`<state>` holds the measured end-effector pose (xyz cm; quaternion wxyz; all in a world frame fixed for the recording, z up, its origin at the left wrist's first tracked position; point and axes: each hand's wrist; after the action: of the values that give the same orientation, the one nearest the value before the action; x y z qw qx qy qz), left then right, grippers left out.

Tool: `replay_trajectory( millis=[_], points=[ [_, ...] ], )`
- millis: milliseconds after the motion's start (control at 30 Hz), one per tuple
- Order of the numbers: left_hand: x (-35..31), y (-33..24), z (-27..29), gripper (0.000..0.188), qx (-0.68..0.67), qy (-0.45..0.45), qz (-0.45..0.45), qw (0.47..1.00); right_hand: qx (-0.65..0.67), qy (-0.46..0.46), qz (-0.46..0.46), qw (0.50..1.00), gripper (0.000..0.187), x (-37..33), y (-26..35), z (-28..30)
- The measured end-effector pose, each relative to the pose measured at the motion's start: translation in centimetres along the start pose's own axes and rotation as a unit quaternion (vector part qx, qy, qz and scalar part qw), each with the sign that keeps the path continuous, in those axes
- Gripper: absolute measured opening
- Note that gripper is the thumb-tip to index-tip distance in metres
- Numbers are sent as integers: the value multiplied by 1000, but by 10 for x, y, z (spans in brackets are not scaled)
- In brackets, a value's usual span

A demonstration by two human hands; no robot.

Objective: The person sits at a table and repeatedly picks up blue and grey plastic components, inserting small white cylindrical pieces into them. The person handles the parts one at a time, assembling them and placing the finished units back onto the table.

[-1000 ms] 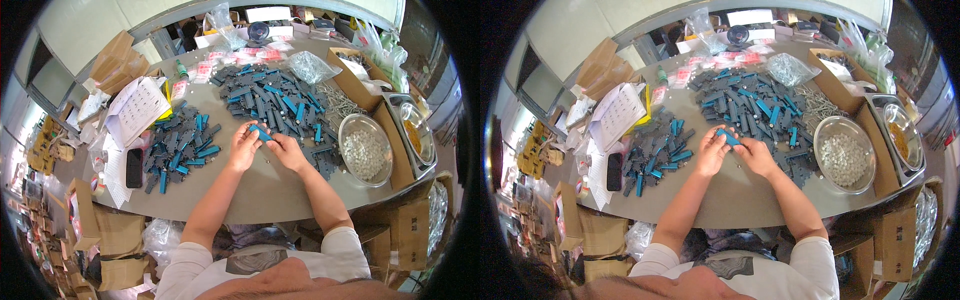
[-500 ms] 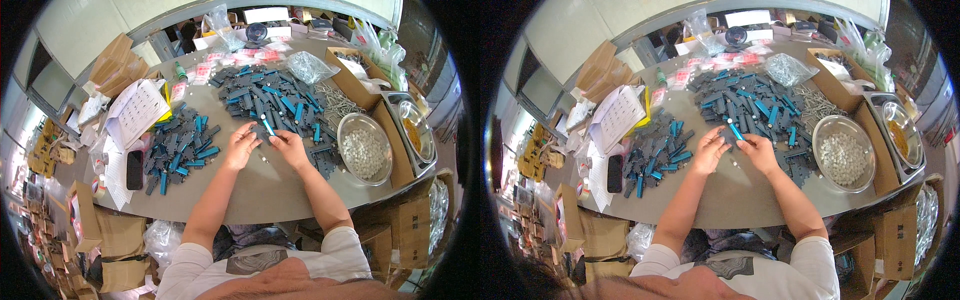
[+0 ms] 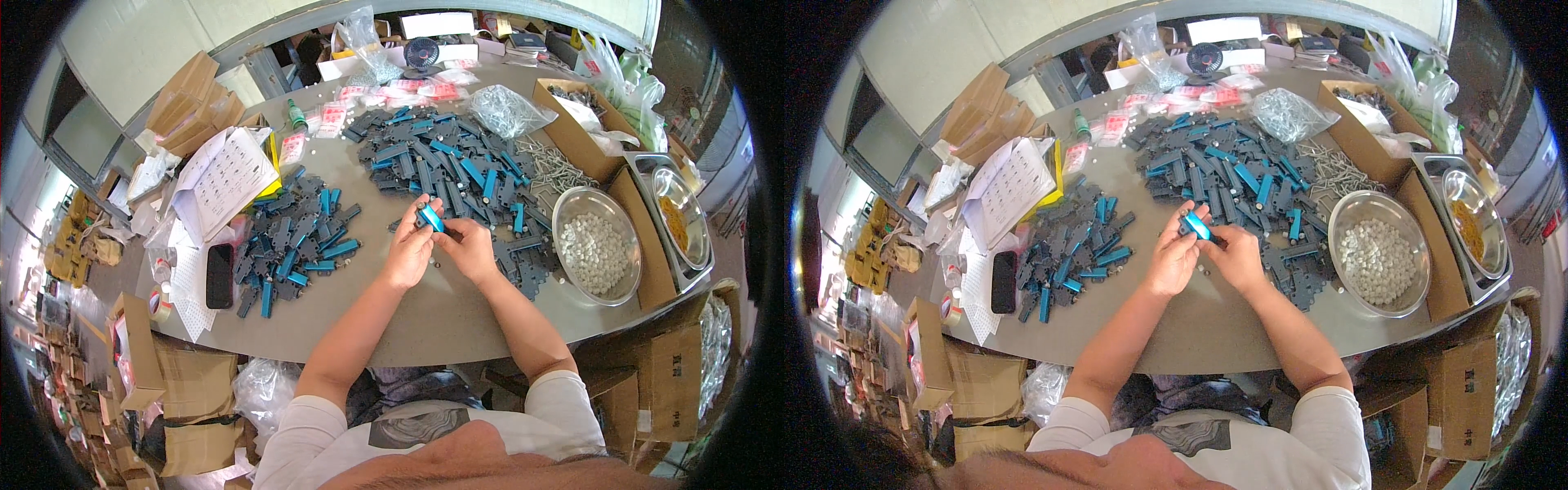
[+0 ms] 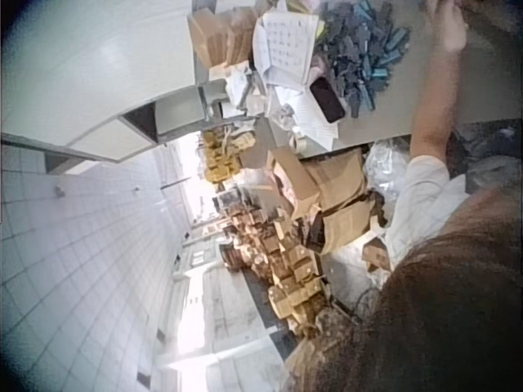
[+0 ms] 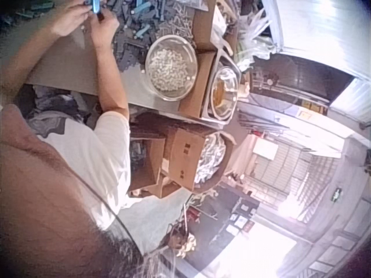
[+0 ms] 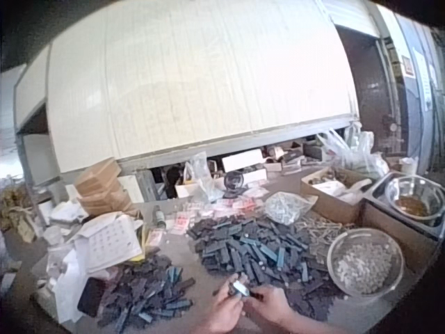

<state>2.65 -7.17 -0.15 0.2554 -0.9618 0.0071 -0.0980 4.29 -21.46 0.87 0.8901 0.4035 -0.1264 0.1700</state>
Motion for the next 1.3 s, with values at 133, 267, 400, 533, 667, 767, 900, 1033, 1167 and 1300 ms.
replay_trajectory(
  millis=[133, 267, 400, 533, 667, 767, 900, 1033, 1167, 1300],
  points=[
    [2, -1, 4, 57, -4, 30, -15, 999, -69, -32, 69, 995, 29, 0, 3, 4],
    [3, -5, 6, 58, 20, 32, -37, 999, -121, -66, 105, 985, 28, -6, 16, 7],
    [-1, -1, -4, 49, 13, 40, -64, 997, -159, -84, 105, 978, 28, -8, 19, 9],
    [-4, 3, -8, 34, 29, 23, -71, 997, -188, -105, 138, 967, 29, -8, 21, 13],
    [-5, -2, -6, 28, 53, 19, -41, 998, -168, -96, 142, 971, 29, -10, 23, 12],
    [-4, -6, -11, 26, 20, 19, -58, 998, -103, -58, 88, 989, 27, -7, 29, 23],
    [0, -19, -11, 24, -26, 40, -41, 998, 15, 89, 73, 993, 27, 1, 7, 17],
    [-2, -20, -6, 24, -60, 33, -14, 998, 25, 106, 94, 990, 28, -1, 16, 16],
    [-4, -16, -13, 26, -56, -15, -6, 998, -4, 29, 143, 989, 23, -3, 13, 11],
    [-4, -14, -15, 29, 4, -33, 9, 999, 16, -32, 156, 987, 23, -2, 15, 9]
  ],
)
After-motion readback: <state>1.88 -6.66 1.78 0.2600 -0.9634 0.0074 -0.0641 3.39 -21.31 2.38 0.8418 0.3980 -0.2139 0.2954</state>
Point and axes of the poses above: each hand's wrist, its own x-axis towards the middle knuckle, its own z-axis out of the back of the hand, y = z × x, and after that the axes turned 15 degrees about -x, right-handed
